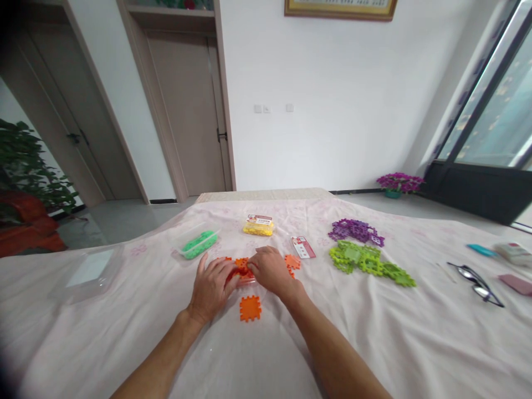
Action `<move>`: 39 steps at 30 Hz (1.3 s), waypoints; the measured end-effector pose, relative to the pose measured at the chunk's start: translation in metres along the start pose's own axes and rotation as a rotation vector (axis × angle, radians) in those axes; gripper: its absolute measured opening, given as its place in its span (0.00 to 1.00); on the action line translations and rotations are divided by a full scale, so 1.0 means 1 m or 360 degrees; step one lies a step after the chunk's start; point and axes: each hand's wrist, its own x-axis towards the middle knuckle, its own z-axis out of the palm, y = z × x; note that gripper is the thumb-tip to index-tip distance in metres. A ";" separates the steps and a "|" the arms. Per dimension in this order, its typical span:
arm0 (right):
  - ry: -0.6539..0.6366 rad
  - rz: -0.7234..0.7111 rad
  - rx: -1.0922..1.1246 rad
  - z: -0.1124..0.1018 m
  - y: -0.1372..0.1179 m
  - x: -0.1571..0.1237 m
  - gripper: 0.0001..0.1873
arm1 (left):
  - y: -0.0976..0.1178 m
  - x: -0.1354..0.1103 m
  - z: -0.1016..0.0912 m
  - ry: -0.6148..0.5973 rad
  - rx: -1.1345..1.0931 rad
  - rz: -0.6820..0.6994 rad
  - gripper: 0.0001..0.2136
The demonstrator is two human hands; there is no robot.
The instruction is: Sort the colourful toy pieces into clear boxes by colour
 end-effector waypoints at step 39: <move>-0.0118 0.0736 -0.0032 -0.051 0.066 -0.014 0.19 | -0.028 -0.009 0.003 0.0237 -0.0196 0.0005 0.16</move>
